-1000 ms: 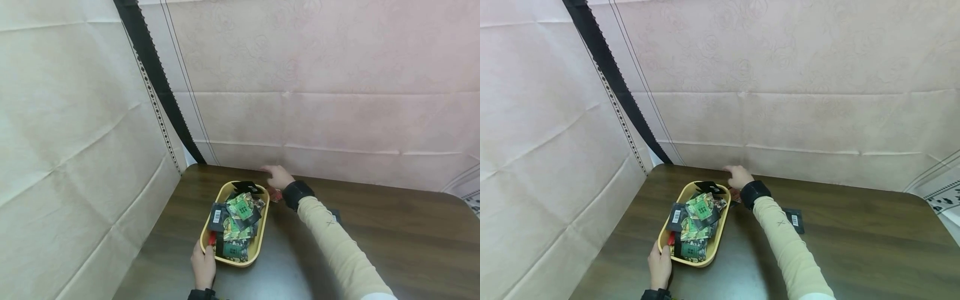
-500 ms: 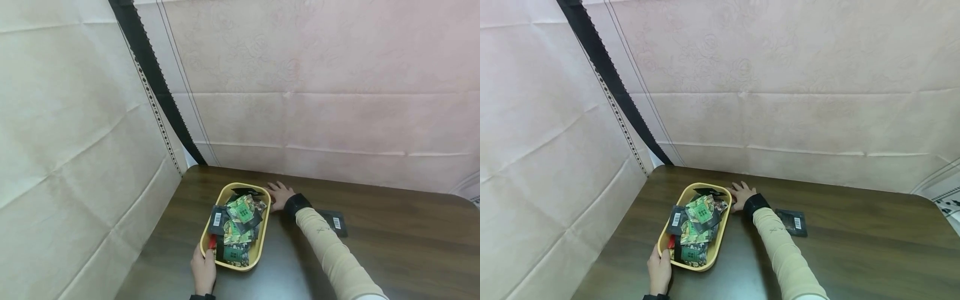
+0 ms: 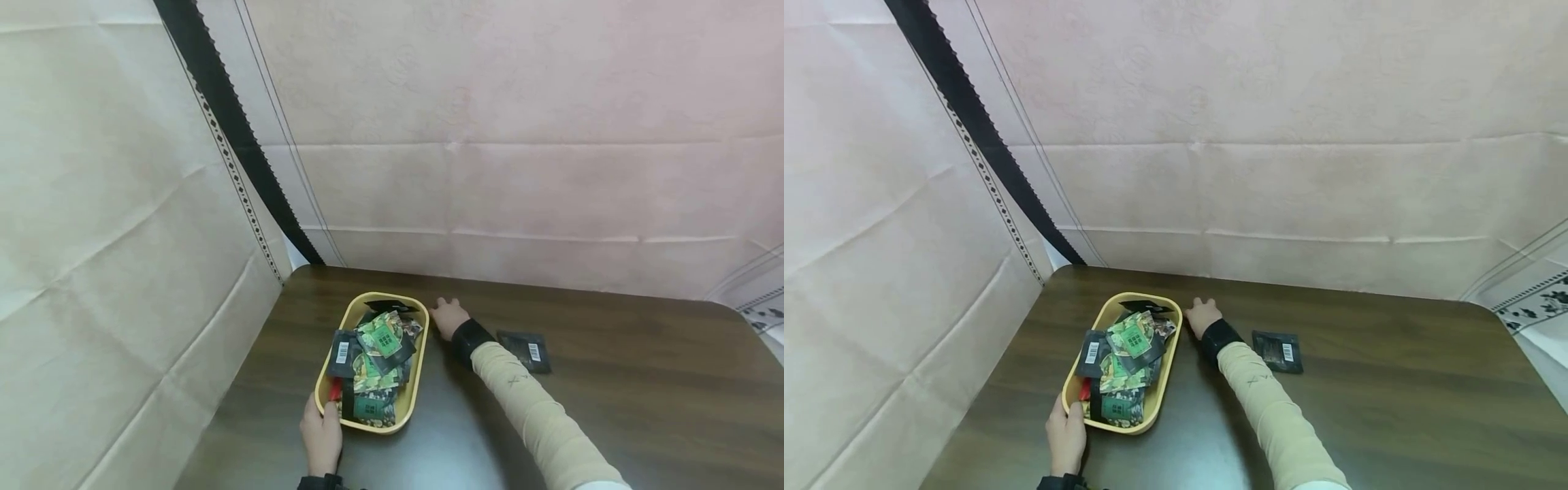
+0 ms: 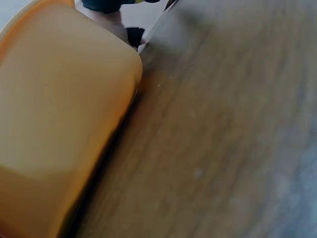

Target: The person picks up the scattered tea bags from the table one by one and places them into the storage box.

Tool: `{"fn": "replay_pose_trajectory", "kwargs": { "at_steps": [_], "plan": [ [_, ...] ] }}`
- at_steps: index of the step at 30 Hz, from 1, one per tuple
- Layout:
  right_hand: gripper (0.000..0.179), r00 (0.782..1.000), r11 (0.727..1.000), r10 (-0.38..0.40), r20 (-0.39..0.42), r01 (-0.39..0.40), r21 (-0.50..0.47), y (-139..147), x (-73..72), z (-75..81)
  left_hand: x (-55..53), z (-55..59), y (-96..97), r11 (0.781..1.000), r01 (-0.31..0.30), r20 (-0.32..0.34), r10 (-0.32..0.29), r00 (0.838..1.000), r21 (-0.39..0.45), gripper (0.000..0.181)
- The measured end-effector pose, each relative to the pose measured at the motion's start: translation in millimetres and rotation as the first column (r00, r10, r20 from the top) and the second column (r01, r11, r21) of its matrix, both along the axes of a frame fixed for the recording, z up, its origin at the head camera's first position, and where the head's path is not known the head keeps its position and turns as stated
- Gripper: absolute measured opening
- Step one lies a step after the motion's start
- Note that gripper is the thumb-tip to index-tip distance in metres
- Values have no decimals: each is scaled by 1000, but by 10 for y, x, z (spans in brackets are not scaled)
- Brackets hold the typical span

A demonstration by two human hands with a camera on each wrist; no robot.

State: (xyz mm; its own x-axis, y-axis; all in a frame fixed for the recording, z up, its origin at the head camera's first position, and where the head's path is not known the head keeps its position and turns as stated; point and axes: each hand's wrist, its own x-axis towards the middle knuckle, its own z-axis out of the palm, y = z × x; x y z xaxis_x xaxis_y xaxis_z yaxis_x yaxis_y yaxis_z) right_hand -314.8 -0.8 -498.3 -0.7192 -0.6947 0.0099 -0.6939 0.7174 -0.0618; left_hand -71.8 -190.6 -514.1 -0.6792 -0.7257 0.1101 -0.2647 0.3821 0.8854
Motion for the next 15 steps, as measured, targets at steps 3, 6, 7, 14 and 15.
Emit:
{"fn": "replay_pose_trajectory", "kwargs": {
  "at_steps": [3,6,7,14,15],
  "plan": [
    [14,998,998,-58,0,58,-31,76,29,35,-2,-2,14,1000,11,10,-11,1000,0,32],
    [9,996,987,-91,-3,90,-132,119,35,140,1,-4,21,1000,12,4,-12,1000,5,33],
    [9,995,981,-95,-7,92,-171,119,25,184,2,0,17,1000,12,7,-12,1000,9,34],
    [42,998,896,57,-39,-68,-438,-103,295,855,9,37,-6,999,12,28,-13,1000,38,40],
    [50,994,891,101,-35,-106,-441,-155,371,954,5,39,-3,999,12,28,-13,1000,39,40]
  ]
}}
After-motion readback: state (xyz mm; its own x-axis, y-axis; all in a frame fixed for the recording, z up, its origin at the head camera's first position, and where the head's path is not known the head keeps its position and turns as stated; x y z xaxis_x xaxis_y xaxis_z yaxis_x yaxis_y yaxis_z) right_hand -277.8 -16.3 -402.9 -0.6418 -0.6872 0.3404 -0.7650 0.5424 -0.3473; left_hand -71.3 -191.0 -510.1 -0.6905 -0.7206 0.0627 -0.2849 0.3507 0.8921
